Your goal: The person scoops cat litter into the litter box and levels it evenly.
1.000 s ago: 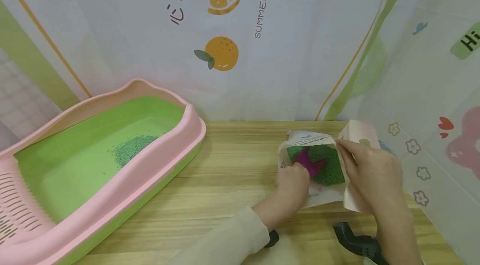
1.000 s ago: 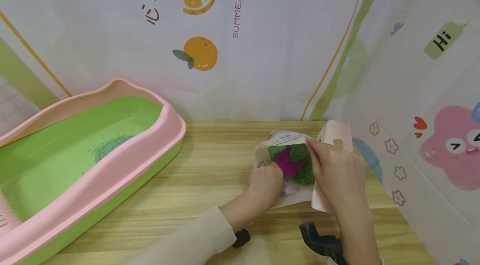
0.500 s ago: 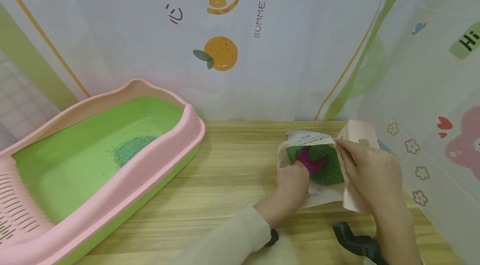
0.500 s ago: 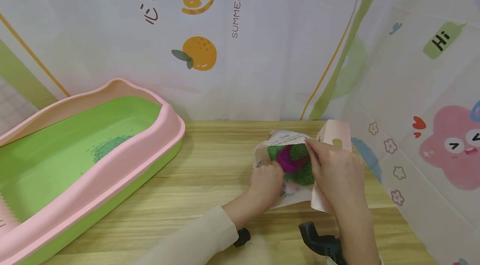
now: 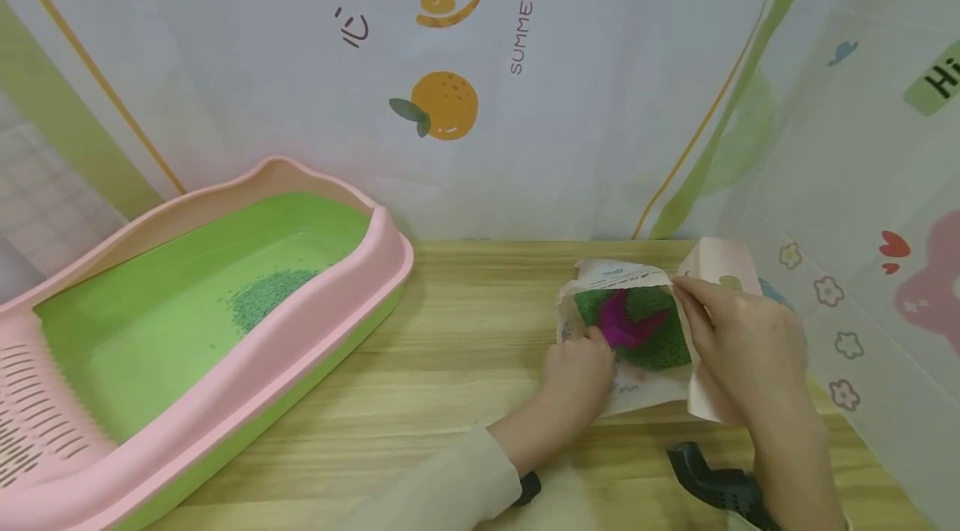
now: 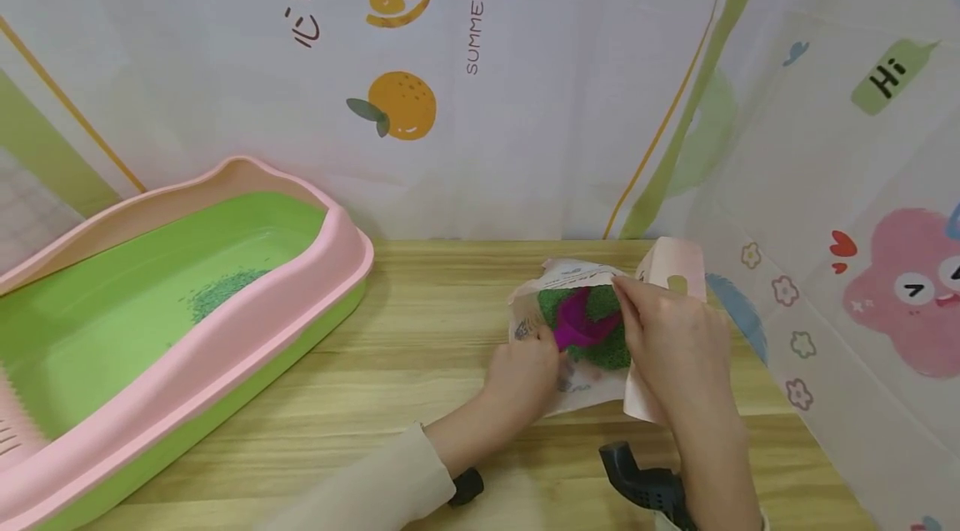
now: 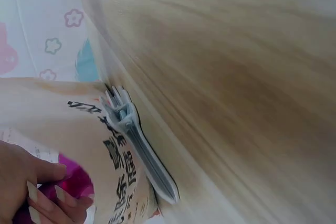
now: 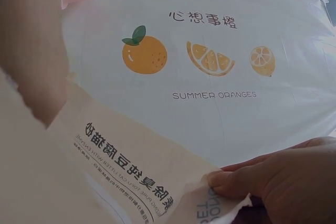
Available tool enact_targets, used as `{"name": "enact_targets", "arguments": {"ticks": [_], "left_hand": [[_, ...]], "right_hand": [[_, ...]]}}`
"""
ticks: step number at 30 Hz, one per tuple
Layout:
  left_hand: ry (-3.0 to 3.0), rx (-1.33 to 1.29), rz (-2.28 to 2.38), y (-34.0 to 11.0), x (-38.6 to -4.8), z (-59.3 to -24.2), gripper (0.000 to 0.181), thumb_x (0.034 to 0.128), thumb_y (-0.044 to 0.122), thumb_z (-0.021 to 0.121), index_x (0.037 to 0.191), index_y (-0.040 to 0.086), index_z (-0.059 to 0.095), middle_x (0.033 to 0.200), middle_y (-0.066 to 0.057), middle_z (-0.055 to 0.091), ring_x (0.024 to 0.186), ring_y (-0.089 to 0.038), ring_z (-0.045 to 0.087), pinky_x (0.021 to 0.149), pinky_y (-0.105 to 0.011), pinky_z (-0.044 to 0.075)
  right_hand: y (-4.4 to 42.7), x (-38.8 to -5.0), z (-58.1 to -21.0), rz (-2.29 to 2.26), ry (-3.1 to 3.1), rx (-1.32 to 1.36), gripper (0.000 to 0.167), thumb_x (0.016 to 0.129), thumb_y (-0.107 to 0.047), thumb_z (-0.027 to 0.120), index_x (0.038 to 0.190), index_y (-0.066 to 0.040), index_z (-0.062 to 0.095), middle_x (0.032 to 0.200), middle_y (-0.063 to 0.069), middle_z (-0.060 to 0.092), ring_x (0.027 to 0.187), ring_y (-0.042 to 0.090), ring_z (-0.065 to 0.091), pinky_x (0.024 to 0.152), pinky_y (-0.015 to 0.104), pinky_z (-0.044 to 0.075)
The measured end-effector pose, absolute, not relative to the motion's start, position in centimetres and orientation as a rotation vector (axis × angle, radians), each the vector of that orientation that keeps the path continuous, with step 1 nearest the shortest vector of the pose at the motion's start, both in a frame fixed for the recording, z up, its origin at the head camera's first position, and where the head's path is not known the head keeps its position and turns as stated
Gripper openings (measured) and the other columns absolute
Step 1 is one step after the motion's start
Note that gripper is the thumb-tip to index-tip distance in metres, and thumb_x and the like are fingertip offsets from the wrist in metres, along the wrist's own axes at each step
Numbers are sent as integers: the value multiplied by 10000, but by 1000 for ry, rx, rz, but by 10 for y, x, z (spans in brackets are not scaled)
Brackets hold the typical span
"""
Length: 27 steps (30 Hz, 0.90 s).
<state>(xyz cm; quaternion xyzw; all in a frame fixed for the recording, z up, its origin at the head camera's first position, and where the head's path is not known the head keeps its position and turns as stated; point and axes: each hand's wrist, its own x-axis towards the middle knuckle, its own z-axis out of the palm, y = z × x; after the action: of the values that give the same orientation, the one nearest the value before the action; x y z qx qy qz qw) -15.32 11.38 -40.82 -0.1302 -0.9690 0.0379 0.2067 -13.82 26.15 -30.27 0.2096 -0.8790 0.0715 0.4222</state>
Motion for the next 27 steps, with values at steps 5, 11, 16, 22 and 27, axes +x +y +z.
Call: {"name": "enact_targets", "arguments": {"ticks": [5, 11, 16, 22, 27], "left_hand": [[-2705, -402, 139, 100, -146, -404, 385, 1014, 451, 564, 1134, 113, 704, 694, 61, 687, 530, -43, 602, 426, -217, 464], [-2672, -440, 42, 87, -139, -403, 442, 1013, 511, 538, 1072, 97, 682, 650, 63, 628, 477, -44, 565, 380, -213, 403], [-2722, -484, -57, 72, -130, -398, 411, 1037, 491, 498, 954, 114, 639, 609, 60, 572, 451, -46, 507, 370, -201, 383], [-2676, -535, 0, 48, -115, -395, 421, 1008, 492, 563, 1002, 88, 682, 655, 54, 623, 445, -39, 511, 368, -165, 383], [-2636, -530, -24, 32, -104, -393, 371, 976, 466, 633, 937, 98, 661, 620, 65, 568, 431, -33, 453, 366, -168, 352]], "right_hand": [[262, -139, -302, 177, -2196, 523, 150, 836, -94, 774, 981, -58, 782, 623, 171, 697, 375, 283, 496, 380, 440, 356], [264, -139, -302, 181, -2185, 534, 142, 840, -86, 765, 976, -48, 781, 632, 175, 701, 377, 284, 495, 382, 438, 354], [264, -139, -302, 185, -2178, 545, 136, 845, -90, 758, 971, -44, 780, 633, 171, 701, 379, 295, 497, 379, 436, 348], [262, -139, -302, 190, -2192, 540, 137, 847, -81, 756, 978, -47, 779, 647, 175, 708, 385, 295, 508, 379, 429, 348], [261, -139, -302, 196, -2202, 526, 126, 854, -79, 755, 973, -46, 778, 659, 186, 713, 378, 283, 492, 372, 400, 325]]}}
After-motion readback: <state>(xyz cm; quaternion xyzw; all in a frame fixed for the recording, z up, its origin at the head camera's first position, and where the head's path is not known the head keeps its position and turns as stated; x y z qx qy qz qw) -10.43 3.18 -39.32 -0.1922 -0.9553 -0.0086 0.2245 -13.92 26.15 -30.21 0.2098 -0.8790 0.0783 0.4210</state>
